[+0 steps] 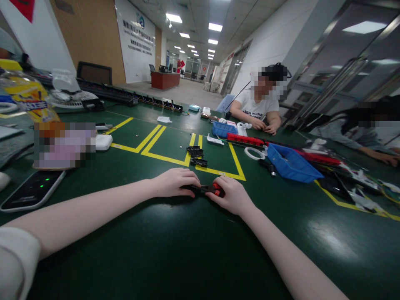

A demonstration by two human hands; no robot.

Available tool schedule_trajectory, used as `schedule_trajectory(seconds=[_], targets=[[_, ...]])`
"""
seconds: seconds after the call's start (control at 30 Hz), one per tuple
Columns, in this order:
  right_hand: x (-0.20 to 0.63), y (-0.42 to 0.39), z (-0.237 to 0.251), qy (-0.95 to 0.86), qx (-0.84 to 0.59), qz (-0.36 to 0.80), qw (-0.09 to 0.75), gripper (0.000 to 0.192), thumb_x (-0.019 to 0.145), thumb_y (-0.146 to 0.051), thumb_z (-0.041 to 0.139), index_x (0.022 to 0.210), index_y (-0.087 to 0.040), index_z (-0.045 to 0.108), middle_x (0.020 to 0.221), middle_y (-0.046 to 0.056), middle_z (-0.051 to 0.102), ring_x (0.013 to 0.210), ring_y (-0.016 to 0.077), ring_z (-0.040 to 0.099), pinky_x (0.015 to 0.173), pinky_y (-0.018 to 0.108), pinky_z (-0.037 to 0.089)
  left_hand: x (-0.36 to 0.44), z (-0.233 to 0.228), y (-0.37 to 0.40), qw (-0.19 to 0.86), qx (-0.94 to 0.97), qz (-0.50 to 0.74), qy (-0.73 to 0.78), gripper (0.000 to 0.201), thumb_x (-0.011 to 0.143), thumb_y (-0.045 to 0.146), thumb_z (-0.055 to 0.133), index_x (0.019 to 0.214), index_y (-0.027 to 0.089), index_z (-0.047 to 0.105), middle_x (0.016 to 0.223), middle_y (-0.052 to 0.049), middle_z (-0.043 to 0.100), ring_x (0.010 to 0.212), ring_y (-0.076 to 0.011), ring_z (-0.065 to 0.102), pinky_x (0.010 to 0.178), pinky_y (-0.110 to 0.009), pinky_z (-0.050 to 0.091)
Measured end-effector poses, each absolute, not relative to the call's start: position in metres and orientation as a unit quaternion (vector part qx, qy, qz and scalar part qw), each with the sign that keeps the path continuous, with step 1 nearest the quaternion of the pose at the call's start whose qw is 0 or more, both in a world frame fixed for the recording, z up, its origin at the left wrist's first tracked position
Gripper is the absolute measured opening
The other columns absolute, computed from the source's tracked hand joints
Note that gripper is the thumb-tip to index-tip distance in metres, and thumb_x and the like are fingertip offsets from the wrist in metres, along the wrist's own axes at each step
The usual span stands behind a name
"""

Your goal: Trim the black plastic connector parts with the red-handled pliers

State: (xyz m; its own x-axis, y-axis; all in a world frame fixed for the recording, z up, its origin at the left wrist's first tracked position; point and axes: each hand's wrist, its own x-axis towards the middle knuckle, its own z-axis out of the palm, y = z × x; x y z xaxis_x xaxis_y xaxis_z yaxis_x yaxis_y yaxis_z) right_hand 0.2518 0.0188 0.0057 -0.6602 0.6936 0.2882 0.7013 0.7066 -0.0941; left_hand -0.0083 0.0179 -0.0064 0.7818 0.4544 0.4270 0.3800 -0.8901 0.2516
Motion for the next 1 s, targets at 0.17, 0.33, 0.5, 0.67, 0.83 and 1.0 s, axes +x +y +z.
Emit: schedule_trajectory(seconds=[0.17,0.33,0.5,0.67,0.83,1.0], targets=[[0.252,0.0183,0.0055,-0.91,-0.384,-0.007,0.159,0.03,0.084,-0.049,0.059,0.08,-0.021,0.052,0.081,0.006,0.061,0.075,0.0198,0.057,0.065,0.03,0.041,-0.0085,-0.0034,0.0167,0.099,0.941,0.238,0.221,0.03,0.088,0.034,0.067,0.113,0.019,0.062,0.114,-0.009,0.065,0.103,-0.0223,0.061,0.088,-0.033,0.047],[0.2518,0.0175,0.0059,-0.908,-0.385,-0.006,0.162,0.029,0.084,-0.049,0.06,0.081,-0.021,0.053,0.081,0.006,0.062,0.076,0.0203,0.058,0.066,0.031,0.042,-0.0083,-0.0034,0.0164,0.11,0.938,0.241,0.223,0.027,0.088,0.03,0.066,0.112,0.02,0.062,0.113,-0.008,0.065,0.102,-0.0218,0.061,0.088,-0.032,0.047],[0.2511,0.0168,0.0079,-0.91,-0.383,-0.006,0.158,0.028,0.084,-0.047,0.061,0.079,-0.021,0.053,0.082,0.006,0.062,0.076,0.0201,0.057,0.065,0.031,0.042,-0.0079,-0.0057,0.0167,0.083,0.943,0.226,0.23,0.028,0.09,0.034,0.063,0.113,0.02,0.061,0.109,-0.008,0.066,0.098,-0.0218,0.063,0.084,-0.032,0.048],[0.251,0.0172,0.0074,-0.911,-0.382,-0.008,0.157,0.029,0.084,-0.048,0.06,0.079,-0.021,0.052,0.082,0.006,0.061,0.075,0.0202,0.057,0.065,0.031,0.042,-0.0072,-0.0055,0.0153,0.064,0.945,0.221,0.233,0.027,0.091,0.036,0.061,0.113,0.019,0.06,0.107,-0.008,0.067,0.096,-0.0216,0.063,0.083,-0.032,0.047],[0.2515,0.018,0.0063,-0.912,-0.377,-0.01,0.163,0.028,0.084,-0.047,0.061,0.078,-0.021,0.052,0.081,0.006,0.061,0.075,0.0199,0.056,0.065,0.031,0.041,-0.0071,-0.0065,0.0157,0.063,0.944,0.229,0.229,0.027,0.092,0.036,0.06,0.113,0.02,0.06,0.105,-0.008,0.067,0.094,-0.0208,0.064,0.082,-0.031,0.047],[0.252,0.0188,0.0061,-0.914,-0.375,-0.004,0.158,0.028,0.084,-0.048,0.06,0.08,-0.021,0.053,0.084,0.006,0.061,0.077,0.0202,0.056,0.067,0.031,0.042,-0.007,-0.0068,0.0163,0.06,0.946,0.222,0.228,0.027,0.091,0.037,0.061,0.112,0.02,0.059,0.103,-0.007,0.068,0.091,-0.0202,0.064,0.081,-0.031,0.046]])
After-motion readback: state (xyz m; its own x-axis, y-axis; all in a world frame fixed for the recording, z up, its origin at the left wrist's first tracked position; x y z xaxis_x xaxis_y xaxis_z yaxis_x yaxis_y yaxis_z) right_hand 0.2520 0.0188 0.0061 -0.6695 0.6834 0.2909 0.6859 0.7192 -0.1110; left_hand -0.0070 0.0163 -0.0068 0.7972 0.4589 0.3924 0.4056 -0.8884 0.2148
